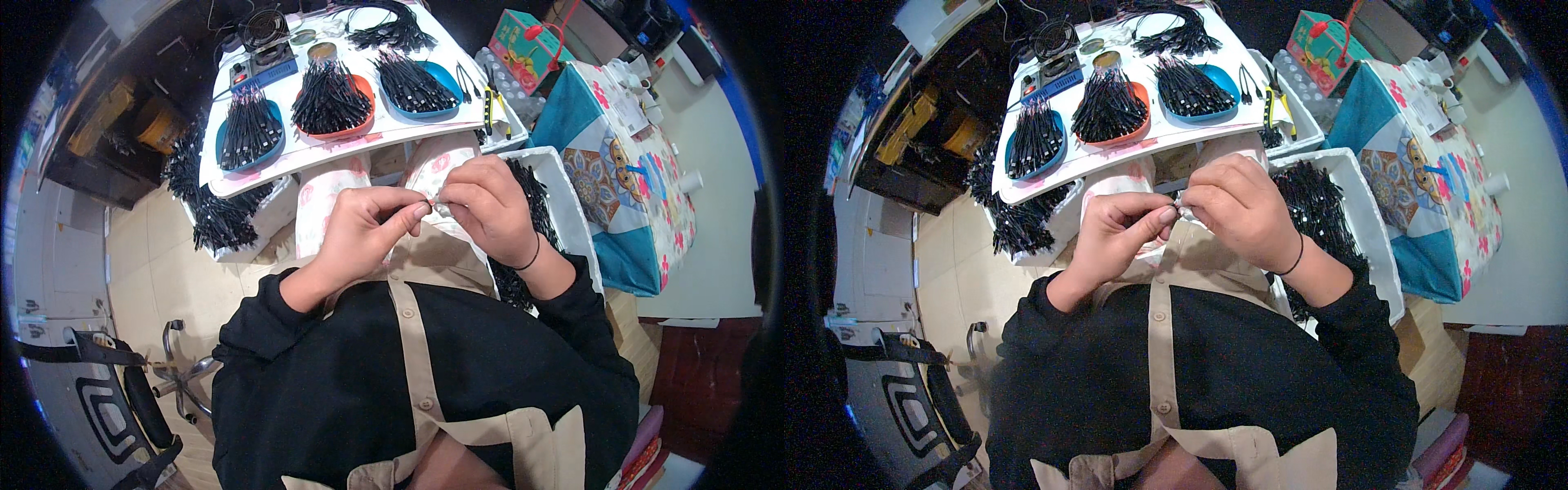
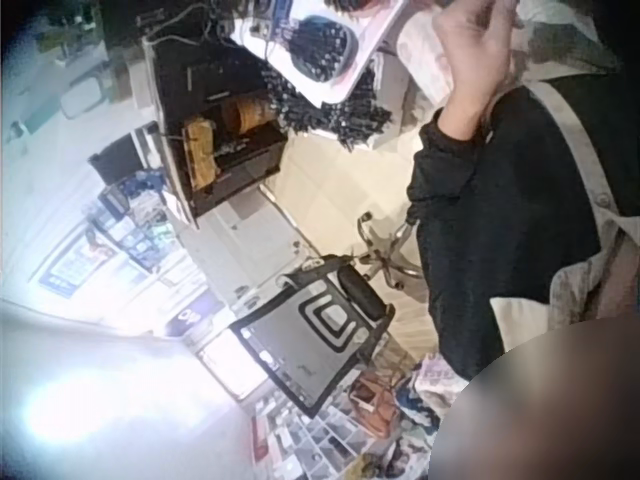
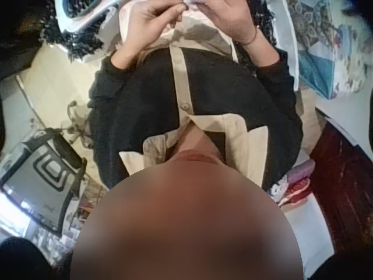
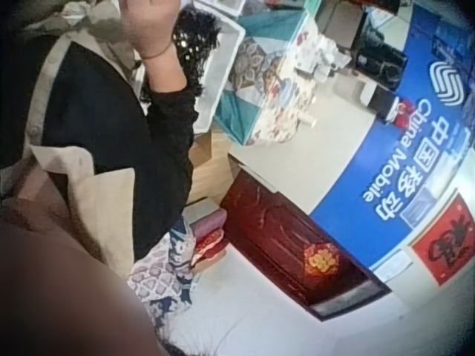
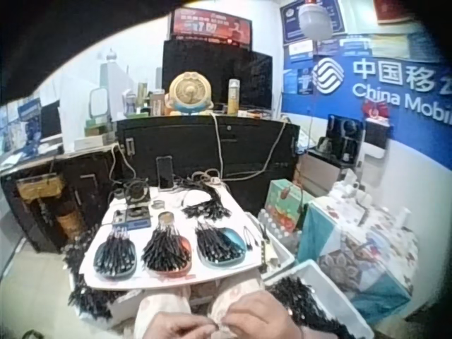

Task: The person sits on the floor and repeatedly picks black wires from trays, attaches small white cylindrical components to the wire ends, and places the assembled units into a white bin. The person handles wires and components by hand throughout the clip.

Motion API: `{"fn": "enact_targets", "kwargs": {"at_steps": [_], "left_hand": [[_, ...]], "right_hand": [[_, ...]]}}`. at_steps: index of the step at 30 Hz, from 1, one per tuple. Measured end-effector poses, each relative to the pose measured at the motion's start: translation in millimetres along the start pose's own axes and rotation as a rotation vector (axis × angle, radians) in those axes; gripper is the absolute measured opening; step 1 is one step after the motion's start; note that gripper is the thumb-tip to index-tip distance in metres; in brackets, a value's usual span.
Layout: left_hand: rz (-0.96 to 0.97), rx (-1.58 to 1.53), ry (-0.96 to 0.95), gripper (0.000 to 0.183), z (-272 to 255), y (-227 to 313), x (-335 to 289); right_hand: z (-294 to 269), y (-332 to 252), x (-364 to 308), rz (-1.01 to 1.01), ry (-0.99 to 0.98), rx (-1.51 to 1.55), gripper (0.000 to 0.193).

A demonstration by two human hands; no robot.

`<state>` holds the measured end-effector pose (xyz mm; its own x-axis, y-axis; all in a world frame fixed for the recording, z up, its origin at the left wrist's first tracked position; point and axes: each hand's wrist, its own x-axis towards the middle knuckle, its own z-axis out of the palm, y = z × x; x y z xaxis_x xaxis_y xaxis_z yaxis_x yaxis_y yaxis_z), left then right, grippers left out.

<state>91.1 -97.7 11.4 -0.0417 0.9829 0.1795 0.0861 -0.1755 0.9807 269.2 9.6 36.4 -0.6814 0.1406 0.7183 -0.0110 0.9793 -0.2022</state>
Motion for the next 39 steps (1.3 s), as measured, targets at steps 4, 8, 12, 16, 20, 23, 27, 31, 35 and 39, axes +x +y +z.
{"fn": "enact_targets", "kwargs": {"at_steps": [4, 8, 12, 16, 20, 23, 27, 31, 35, 39], "left_hand": [[0.030, -0.002, 0.032, 0.017, 6, 1, -3], [-0.152, -0.177, 0.001, 0.015, 3, 8, -7], [-0.212, -0.291, -0.063, 0.016, 1, 13, -9], [-0.160, -0.250, -0.053, 0.014, 5, 13, -12], [0.581, 0.596, 0.112, 0.013, 12, 5, -11], [0.740, 0.923, 0.078, 0.017, 11, -3, -9], [0.444, 0.522, 0.050, 0.013, 3, -7, -8], [0.020, -0.007, -0.005, 0.014, -3, -3, -8], [-0.067, -0.178, -0.063, 0.015, -3, 2, -9], [0.342, 0.374, 0.059, 0.012, -1, 0, -12]], "right_hand": [[5, -1, -1, 0.019, -0.009, -0.039, 0.031], [2, -3, -5, 0.004, 0.005, -0.001, 0.032], [-3, -5, -6, -0.064, 0.001, -0.045, 0.031], [-4, -7, -7, -0.074, -0.002, -0.050, 0.032], [1, -12, -17, 0.332, -0.102, 0.301, 0.016], [9, -15, -23, 0.891, -0.200, 0.898, 0.012], [3, -10, -20, 0.848, -0.221, 0.855, 0.017], [-10, -10, -11, 0.308, -0.099, 0.270, 0.024], [-2, -9, -2, 0.063, -0.063, 0.150, 0.029], [5, -16, -4, 0.177, -0.094, 0.112, 0.025]]}}
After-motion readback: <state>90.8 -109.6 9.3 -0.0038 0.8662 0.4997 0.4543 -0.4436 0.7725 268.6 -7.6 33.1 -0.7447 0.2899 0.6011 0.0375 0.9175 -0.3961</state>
